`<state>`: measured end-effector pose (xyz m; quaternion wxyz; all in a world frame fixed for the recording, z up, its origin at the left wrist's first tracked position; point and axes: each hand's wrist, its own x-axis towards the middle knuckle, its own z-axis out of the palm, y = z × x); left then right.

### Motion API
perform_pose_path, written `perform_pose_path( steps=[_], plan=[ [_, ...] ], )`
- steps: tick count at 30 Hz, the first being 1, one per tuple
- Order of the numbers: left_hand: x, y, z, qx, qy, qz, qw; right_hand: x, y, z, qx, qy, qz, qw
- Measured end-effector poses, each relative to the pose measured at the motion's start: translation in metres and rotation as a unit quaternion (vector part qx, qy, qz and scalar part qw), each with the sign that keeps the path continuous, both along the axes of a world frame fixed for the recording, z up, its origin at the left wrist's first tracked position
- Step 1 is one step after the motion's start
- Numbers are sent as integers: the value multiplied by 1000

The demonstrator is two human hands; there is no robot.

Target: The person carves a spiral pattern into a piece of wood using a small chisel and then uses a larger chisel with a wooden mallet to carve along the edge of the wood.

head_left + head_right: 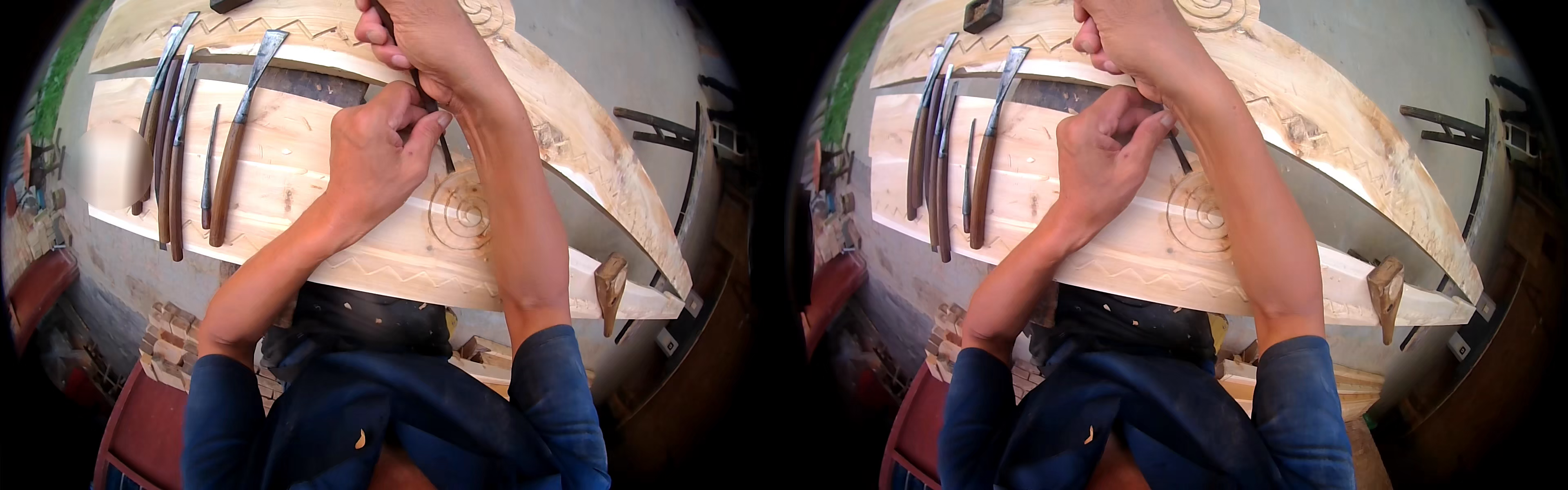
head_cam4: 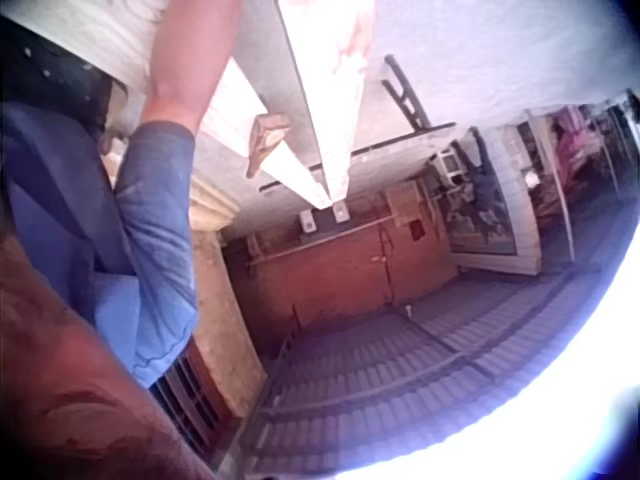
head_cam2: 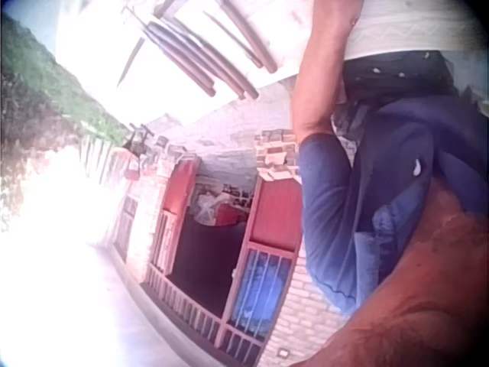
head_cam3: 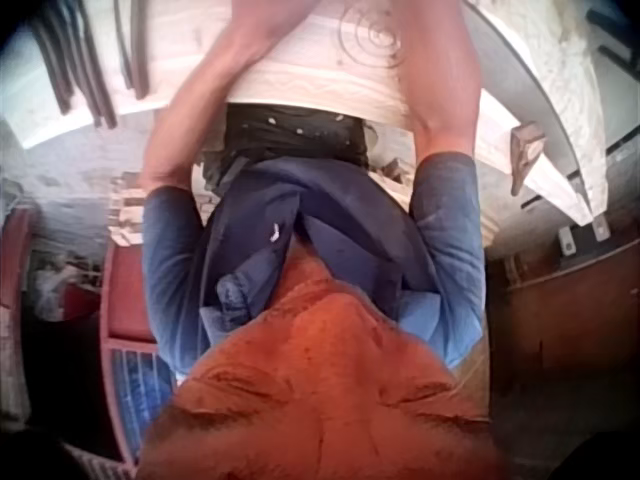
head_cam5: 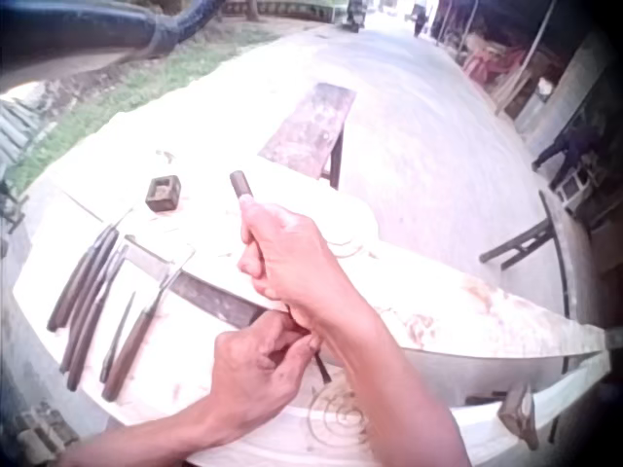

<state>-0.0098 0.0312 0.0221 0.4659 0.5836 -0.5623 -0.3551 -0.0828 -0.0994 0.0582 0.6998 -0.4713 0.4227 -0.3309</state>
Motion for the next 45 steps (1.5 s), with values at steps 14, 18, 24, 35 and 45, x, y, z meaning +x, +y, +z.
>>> perform_pose_path(
  steps=[14,18,24,35,45],
  plan=[
    [9,16,-12,-31,135,-15,990,8,18,39,-8,-108,137,985],
    [7,17,-11,-27,150,11,988,11,20,41,-10,-87,141,986],
    [7,16,-5,-29,134,12,990,12,22,53,38,-28,124,991],
    [12,17,0,-27,104,4,994,13,24,39,15,-76,128,989],
    [14,17,-9,-35,153,24,987,26,31,37,-61,49,132,988]
  ],
)
